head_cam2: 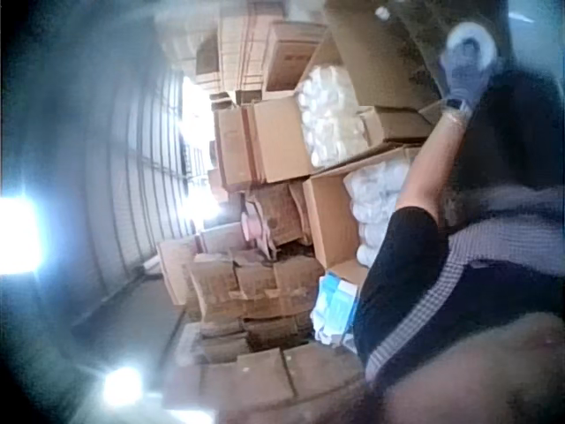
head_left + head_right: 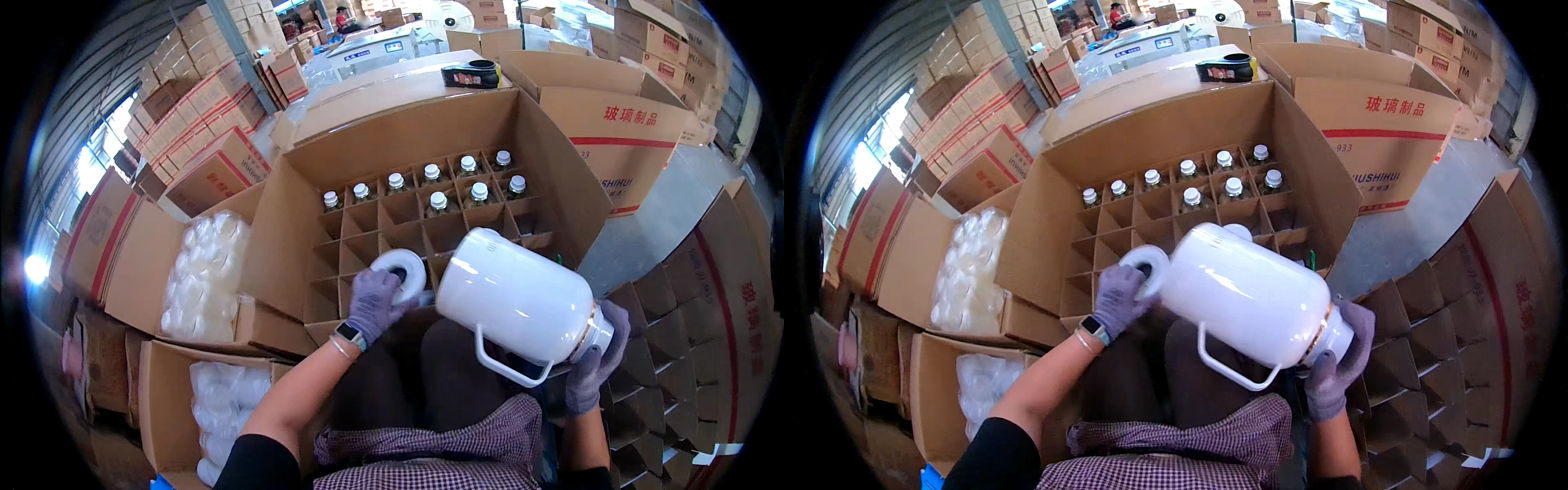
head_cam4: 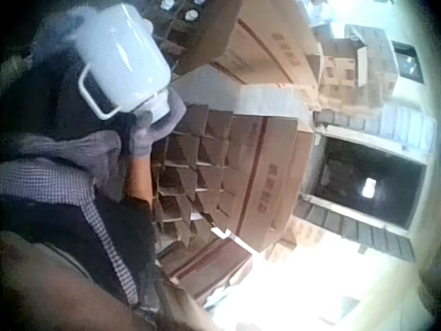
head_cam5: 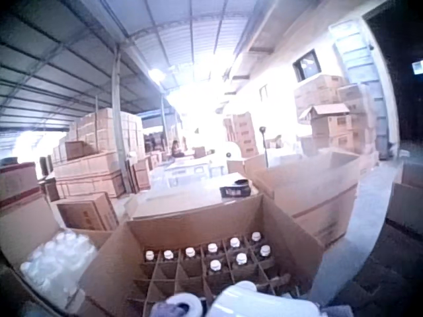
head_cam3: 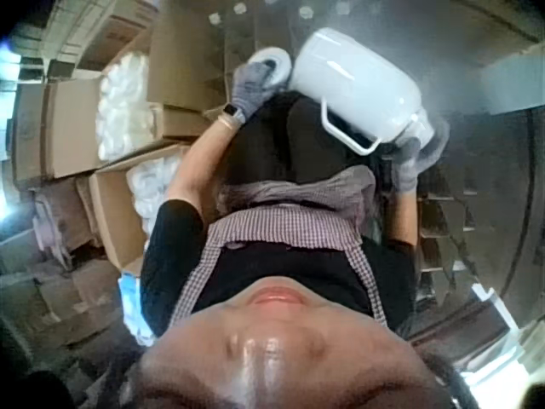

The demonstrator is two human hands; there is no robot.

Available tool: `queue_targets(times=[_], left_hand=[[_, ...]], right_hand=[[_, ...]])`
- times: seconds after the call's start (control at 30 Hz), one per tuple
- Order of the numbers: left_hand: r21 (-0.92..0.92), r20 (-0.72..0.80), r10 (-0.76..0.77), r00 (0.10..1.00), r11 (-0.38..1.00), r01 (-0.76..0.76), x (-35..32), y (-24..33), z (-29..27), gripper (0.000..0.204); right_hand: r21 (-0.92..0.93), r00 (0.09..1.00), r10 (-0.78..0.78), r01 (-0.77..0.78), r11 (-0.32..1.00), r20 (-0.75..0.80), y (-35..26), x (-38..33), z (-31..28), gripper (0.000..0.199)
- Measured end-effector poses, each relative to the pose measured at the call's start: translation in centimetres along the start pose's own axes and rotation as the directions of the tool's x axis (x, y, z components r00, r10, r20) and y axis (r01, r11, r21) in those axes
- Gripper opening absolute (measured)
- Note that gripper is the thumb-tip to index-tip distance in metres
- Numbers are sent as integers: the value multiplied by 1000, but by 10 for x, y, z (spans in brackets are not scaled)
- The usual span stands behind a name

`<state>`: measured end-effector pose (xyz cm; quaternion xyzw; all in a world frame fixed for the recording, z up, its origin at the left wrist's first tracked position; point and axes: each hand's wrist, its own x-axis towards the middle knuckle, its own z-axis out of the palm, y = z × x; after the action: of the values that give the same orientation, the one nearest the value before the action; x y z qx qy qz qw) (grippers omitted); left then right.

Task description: The person sits on the floor and packs white ceramic jars into a cardboard box with dividers. They pick up each jar, wrap it in a plastic bag, and place it into a compartment. The person also handles a roll of white tape and a labeler during the process.

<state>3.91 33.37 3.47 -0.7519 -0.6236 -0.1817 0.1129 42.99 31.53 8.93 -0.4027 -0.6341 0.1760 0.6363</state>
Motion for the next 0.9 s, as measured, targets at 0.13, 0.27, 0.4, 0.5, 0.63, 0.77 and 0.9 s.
queue_targets(times=[0.13, 0.27, 0.4, 0.5, 0.63, 0.77, 0.9], left_hand=[[25, 348, 86, 933, 995, -101, 34, 8, 17, 44], [-73, 89, -120, 989, 989, 127, 124, -6, 38, 46], [1, 179, -223, 958, 974, 227, 215, -45, 127, 60], [34, 499, -270, 823, 956, 292, 249, -63, 168, 72], [-16, 381, -273, 883, 953, 301, 252, -60, 143, 68], [-202, -97, -192, 977, 965, 169, 204, -49, 33, 52], [-190, -305, -85, 948, 981, 27, 115, -15, -124, 60]], right_hand=[[-70, 998, 48, -51, 996, -40, 33, -14, -26, 69], [-151, 969, 245, -245, 958, -21, 50, -21, -44, 77], [-57, 946, 310, -316, 947, -96, 52, -20, -19, 78], [25, 924, 366, -366, 930, -109, 43, -16, -10, 76], [-44, 933, 341, -348, 936, -116, 44, -17, -19, 75], [-65, 930, 347, -356, 932, -121, 46, -11, -40, 73], [110, 893, 432, -420, 901, -128, 17, 10, -21, 74]])
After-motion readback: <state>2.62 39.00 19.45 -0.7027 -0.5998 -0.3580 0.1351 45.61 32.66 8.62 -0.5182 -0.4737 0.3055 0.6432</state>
